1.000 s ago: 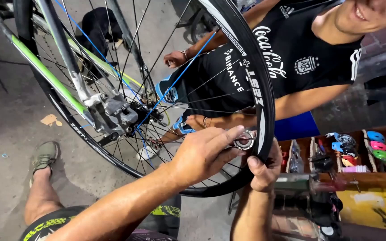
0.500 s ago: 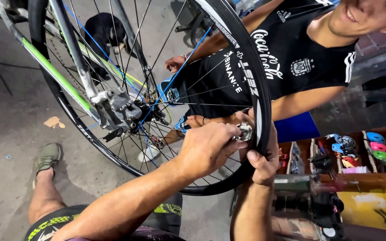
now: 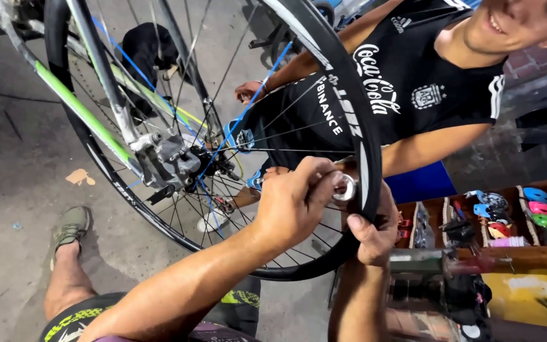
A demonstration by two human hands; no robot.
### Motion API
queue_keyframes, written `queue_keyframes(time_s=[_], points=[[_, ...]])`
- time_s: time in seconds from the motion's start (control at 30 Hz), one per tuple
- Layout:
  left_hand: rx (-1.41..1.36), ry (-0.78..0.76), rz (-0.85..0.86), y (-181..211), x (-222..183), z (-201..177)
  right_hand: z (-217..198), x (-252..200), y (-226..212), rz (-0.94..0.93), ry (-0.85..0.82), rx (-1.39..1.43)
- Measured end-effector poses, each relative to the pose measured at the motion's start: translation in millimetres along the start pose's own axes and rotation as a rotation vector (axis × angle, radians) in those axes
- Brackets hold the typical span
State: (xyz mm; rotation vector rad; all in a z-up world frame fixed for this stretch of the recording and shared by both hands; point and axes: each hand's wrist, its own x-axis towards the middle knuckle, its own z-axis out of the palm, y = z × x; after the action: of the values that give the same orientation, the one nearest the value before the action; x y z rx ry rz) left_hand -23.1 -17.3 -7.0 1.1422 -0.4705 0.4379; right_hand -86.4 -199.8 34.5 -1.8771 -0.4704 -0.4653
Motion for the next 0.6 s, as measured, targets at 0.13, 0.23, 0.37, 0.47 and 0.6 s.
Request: queue_keyframes(time_s=[0.13, 0.23, 0.37, 0.47, 0.6], points=[[-0.223, -0.101, -0.064, -2, 1, -8, 16, 4, -10, 0.038, -0.043, 0.187], [-0.3, -0.162, -0.145, 5, 3, -12, 20, 4, -11, 0.022, -0.013, 0.217], [-0.264, -0.085, 0.025, 13, 2, -16, -8, -5, 0, 0.02, 0.015, 0.059], [-0.207, -0.03, 0.141, 3, -3, -10, -10, 0, 1, 0.006, 0.018, 0.042], [-0.115, 0.014, 0.235, -9, -13, -4, -15, -7, 5, -0.023, 0.05, -0.061]])
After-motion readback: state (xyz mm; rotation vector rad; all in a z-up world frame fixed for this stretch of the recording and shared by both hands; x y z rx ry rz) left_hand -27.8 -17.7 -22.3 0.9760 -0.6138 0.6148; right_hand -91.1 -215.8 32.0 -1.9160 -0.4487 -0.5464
